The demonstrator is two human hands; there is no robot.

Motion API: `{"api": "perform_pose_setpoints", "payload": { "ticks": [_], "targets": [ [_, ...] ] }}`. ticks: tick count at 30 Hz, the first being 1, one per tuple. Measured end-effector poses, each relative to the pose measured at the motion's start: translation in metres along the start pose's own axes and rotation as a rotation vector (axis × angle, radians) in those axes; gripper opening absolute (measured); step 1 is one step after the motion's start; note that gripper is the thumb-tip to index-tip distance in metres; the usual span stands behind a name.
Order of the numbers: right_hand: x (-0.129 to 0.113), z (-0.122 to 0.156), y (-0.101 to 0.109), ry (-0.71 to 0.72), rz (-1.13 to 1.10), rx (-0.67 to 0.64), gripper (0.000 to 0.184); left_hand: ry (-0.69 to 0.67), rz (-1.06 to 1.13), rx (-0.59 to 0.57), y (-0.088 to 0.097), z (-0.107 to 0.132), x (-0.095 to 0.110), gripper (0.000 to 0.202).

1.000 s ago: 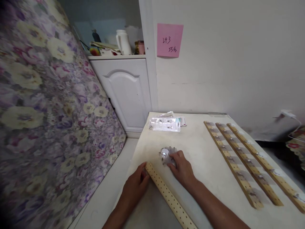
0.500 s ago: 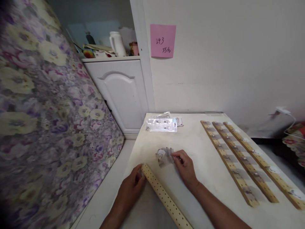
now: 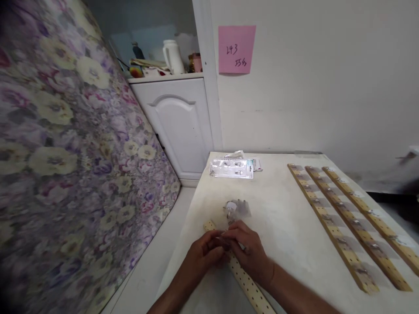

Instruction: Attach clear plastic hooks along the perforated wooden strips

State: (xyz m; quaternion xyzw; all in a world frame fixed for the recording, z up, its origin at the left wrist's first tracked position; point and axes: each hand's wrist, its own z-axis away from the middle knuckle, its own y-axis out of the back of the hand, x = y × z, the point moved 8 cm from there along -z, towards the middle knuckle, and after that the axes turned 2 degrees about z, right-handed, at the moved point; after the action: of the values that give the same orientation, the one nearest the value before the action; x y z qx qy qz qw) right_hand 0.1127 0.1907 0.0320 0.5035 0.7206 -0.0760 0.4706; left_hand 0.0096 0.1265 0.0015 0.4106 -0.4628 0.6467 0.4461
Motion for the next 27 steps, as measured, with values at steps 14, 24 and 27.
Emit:
{"api": "perform_pose_setpoints", "payload": {
  "ticks": [14,24,27],
  "targets": [
    [0.015,0.008,-0.007,-0.165,-0.02,0.033,0.025,0.065,0.065,0.091,0.01,-0.002,-0.015,0.04],
    [0.041,0.012,-0.008,-0.467,-0.128,0.027,0.025,0.066,0.0,0.089,0.011,-0.002,-0.017,0.033],
    [0.043,0.014,-0.015,-0.542,-0.231,-0.016,0.023,0.059,-0.014,0.097,0.012,-0.001,-0.015,0.029]
  ]
}}
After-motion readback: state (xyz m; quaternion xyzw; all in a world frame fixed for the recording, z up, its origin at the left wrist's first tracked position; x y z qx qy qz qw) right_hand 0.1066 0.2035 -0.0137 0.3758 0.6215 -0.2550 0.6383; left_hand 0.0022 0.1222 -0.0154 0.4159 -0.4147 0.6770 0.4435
